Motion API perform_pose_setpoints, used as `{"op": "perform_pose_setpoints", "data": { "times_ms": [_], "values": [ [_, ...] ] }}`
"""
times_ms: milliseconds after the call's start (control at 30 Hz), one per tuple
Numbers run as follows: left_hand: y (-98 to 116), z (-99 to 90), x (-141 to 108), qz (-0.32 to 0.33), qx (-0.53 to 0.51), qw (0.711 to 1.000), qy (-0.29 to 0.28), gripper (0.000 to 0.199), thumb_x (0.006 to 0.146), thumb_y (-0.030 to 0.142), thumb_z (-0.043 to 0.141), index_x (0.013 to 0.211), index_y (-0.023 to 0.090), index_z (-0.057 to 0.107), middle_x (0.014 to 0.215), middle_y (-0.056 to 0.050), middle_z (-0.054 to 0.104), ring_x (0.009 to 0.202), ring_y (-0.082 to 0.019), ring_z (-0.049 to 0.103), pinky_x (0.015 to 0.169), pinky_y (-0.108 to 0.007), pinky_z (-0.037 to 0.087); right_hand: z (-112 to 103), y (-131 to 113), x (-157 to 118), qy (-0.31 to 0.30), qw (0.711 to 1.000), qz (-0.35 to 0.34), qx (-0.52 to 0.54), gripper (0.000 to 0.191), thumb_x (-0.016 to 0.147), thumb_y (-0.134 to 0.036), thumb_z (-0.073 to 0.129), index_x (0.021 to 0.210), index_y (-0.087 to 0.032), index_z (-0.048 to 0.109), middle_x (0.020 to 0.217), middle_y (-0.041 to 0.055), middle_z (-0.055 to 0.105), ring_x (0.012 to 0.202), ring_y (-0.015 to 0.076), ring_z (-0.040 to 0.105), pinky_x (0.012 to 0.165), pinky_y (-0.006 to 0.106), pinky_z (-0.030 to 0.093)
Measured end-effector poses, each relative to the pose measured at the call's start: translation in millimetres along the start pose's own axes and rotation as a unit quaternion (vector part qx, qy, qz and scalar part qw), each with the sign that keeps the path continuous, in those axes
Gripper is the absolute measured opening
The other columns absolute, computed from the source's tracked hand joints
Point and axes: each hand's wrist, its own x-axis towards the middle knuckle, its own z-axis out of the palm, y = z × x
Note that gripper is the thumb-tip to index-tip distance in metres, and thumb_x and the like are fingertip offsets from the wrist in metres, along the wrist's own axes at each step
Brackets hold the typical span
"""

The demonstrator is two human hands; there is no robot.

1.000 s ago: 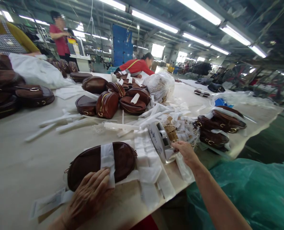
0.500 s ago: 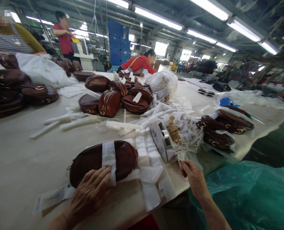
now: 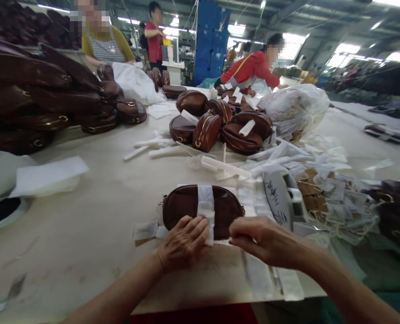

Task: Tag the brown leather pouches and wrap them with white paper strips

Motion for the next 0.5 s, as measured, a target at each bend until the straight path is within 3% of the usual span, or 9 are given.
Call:
{"op": "perform_pose_setpoints", "data": {
  "times_ms": [100,200,367,433,500],
  "values": [
    [-0.7,2.3,-0.7,0.005,0.003,1.000,0.013,0.030,0.091,0.029,0.048,0.110,0.008,0.058,0.113,-0.013,0.065,0.110,-0.024,0.054,0.091,-0.038,0.039,-6.5,9.8,56.4,-0.093,0.989,-0.042,-0.104,0.014,0.087,-0.018,0.051,0.076,-0.016,0.060,0.072,0.0020,0.061,0.065,0.0115,0.053,0.058,0.022,0.032],
    [-1.2,4.0,-0.9,0.000,0.001,1.000,0.023,0.030,0.090,0.028,0.050,0.110,0.007,0.058,0.113,-0.014,0.065,0.110,-0.024,0.054,0.090,-0.038,0.039,-2.9,17.9,90.1,-0.137,0.970,-0.042,-0.197,0.014,0.086,-0.017,0.051,0.080,-0.016,0.063,0.076,0.0052,0.065,0.068,0.0141,0.057,0.056,0.024,0.029],
    [-0.7,5.8,-2.5,-0.010,-0.008,0.999,0.033,0.030,0.089,0.027,0.050,0.110,0.007,0.058,0.112,-0.013,0.065,0.109,-0.024,0.055,0.090,-0.038,0.038,2.8,18.6,111.9,-0.149,0.962,-0.013,-0.229,0.016,0.082,-0.010,0.054,0.083,-0.018,0.067,0.076,0.0048,0.069,0.070,0.0150,0.061,0.056,0.023,0.030],
    [-0.3,6.9,-3.2,-0.013,-0.013,0.999,0.033,0.030,0.088,0.027,0.052,0.110,0.007,0.058,0.113,-0.013,0.064,0.110,-0.024,0.054,0.090,-0.038,0.038,1.6,22.3,119.1,-0.133,0.966,0.020,-0.219,0.008,0.080,-0.016,0.060,0.083,-0.018,0.066,0.073,0.0039,0.067,0.069,0.0154,0.061,0.055,0.023,0.030],
    [-0.3,8.0,-3.0,-0.018,-0.015,0.999,0.030,0.031,0.088,0.028,0.053,0.110,0.007,0.057,0.113,-0.012,0.064,0.111,-0.024,0.053,0.090,-0.039,0.037,-2.1,31.0,127.2,-0.102,0.971,0.063,-0.204,0.024,0.072,-0.030,0.071,0.091,-0.017,0.064,0.071,0.0026,0.065,0.067,0.0160,0.060,0.053,0.022,0.030]
  ]
}}
